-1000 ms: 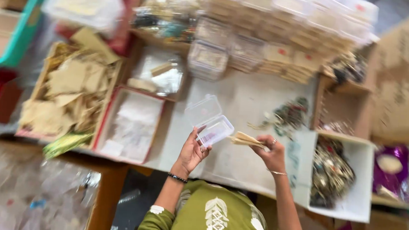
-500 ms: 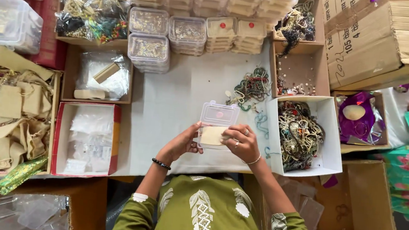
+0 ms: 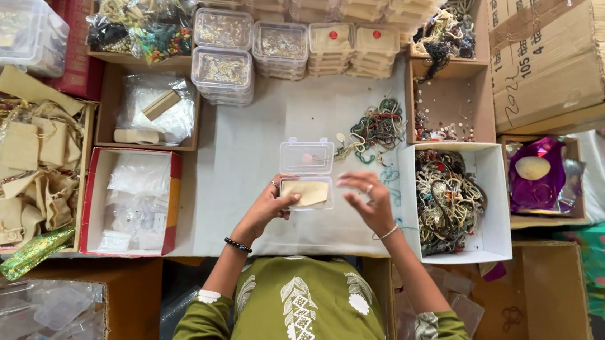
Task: The person sorts tangled jewelry from a box, places it into small plastic bags, and then puts the bags into small paper pouches. They fold the pouches and place them into clear plastic containers, stacking the containers on the table.
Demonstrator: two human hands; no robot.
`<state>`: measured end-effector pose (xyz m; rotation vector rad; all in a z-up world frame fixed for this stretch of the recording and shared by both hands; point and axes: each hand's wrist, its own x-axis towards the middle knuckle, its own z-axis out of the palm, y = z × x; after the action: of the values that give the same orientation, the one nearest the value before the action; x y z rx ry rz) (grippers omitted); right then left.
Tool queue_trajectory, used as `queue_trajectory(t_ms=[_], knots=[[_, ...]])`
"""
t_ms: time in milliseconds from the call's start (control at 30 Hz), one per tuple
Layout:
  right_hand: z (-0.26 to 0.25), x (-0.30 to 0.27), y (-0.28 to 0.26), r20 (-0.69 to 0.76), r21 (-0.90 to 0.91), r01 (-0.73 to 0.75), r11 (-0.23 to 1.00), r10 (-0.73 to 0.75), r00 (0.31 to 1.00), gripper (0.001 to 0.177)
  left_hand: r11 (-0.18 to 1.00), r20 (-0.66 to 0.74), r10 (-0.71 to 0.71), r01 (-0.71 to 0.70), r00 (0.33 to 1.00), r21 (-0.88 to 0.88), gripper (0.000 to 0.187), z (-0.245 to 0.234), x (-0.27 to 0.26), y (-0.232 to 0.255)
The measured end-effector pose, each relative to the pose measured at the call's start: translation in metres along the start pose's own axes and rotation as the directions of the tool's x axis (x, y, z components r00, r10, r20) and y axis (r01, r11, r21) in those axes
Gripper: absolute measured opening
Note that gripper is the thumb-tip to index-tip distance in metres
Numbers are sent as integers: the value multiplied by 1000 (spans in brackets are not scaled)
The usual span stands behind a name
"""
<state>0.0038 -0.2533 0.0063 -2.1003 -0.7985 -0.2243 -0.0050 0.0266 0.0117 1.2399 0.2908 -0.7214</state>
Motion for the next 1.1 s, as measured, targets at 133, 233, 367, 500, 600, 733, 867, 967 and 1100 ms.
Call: queue_trajectory(t_ms=[133,233,367,500,600,733,867,967,1100], knots=[[27,3,3,139,551,-631,545,686,714,63,997,-23,60,-59,998,59,51,-2,2,-1],[58,-6,24,316,650,-703,290,738,597,85,987,-7,125,-124,992,101,51,-1,8,-2],[59,-5,28,386,700,-663,267,639,665,100,990,-83,47,-35,995,140,48,-6,5,5],[55,5,24,489,625,-752,211,645,587,78,999,-24,-40,41,999,31,46,-20,9,-3],[55,6,25,494,706,-692,150,595,634,46,983,19,-108,110,994,-147,44,-29,7,0],[53,8,22,533,812,-572,-116,543,648,39,917,250,-74,165,965,-363,51,-33,-6,18],[63,1,28,527,733,-676,80,563,637,41,939,230,-49,123,972,-321,52,-42,4,-4],[47,26,0,468,683,-688,244,577,670,41,985,118,-76,93,990,-147,61,-37,8,-4],[48,21,13,510,724,-671,160,530,678,42,968,89,10,13,996,-250,70,-30,-2,4]])
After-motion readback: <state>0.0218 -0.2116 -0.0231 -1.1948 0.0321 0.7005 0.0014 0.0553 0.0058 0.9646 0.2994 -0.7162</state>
